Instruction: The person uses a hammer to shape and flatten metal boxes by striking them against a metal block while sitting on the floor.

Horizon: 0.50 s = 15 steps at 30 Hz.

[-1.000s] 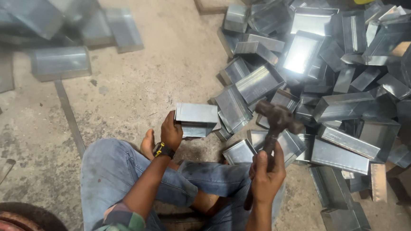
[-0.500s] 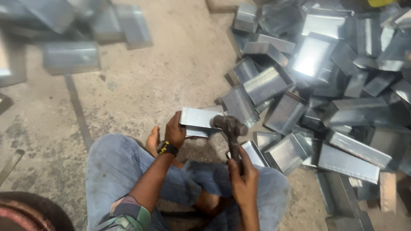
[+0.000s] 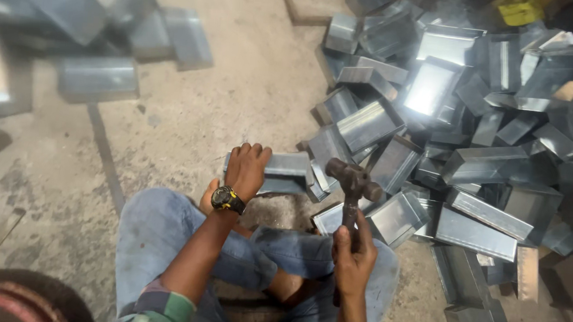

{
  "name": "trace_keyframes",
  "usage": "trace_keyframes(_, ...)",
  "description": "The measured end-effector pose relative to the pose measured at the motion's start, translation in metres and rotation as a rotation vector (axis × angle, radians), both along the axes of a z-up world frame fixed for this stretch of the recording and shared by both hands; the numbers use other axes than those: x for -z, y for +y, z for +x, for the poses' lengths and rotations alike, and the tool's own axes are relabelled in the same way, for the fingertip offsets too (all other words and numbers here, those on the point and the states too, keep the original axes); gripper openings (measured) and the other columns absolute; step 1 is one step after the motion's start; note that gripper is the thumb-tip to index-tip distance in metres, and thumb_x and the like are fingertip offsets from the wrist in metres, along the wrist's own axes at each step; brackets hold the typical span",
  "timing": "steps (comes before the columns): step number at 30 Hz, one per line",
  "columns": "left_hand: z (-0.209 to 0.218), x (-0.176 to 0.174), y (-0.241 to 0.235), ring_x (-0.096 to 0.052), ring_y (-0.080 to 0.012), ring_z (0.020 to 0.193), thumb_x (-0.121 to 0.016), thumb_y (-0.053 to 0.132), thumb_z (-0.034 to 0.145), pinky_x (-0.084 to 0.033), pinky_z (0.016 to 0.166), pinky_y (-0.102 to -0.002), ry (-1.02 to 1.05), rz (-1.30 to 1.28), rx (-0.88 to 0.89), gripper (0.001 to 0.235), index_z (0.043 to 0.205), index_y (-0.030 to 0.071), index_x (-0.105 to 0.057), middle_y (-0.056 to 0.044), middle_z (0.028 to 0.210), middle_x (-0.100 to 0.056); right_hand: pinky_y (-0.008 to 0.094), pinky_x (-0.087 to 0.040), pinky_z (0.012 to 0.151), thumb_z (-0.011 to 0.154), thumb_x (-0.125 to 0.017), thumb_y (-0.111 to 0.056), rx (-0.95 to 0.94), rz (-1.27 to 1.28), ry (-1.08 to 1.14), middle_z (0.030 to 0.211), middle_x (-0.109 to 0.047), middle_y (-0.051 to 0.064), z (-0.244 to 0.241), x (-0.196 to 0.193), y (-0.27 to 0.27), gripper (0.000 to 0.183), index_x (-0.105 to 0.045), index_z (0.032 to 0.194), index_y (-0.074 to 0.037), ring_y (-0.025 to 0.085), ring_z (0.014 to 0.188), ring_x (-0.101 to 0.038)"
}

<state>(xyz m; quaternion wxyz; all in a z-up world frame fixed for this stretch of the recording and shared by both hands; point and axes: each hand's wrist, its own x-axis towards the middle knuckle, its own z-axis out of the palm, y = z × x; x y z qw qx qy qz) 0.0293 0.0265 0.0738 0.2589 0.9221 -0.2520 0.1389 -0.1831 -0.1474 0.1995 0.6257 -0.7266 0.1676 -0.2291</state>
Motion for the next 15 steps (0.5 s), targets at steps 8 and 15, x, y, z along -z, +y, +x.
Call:
trace_keyframes(8,-0.018,-0.029,-0.017,-0.054,-0.0268,0.098,-0.065,0.014,0.085,-0.043,0.090,-0.042,-0.096,0.284,0.059,0.017,0.102,0.010,-0.062,-0.009,0.102,-0.059,0.023,-0.040,0.045,0.106,-0.060,-0.017,0.043,-0.086,-0.287,0.074,-0.060,0.006,0.006,-0.049,0.001,0.041,-0.050,0.141,0.003,0.009,0.053,-0.051)
trace_keyframes(15,-0.019,-0.040,-0.023,-0.054,-0.0324,0.094,-0.079,0.029,0.063,-0.042,0.085,-0.048,-0.109,0.088,0.002,0.043,0.094,0.005,-0.060,-0.012,0.095,-0.058,0.025,-0.037,0.042,0.107,-0.059,-0.036,0.105,-0.050,-0.744,0.076,-0.054,0.004,0.000,-0.079,-0.023,0.046,-0.041,0.146,-0.019,0.010,0.050,-0.048)
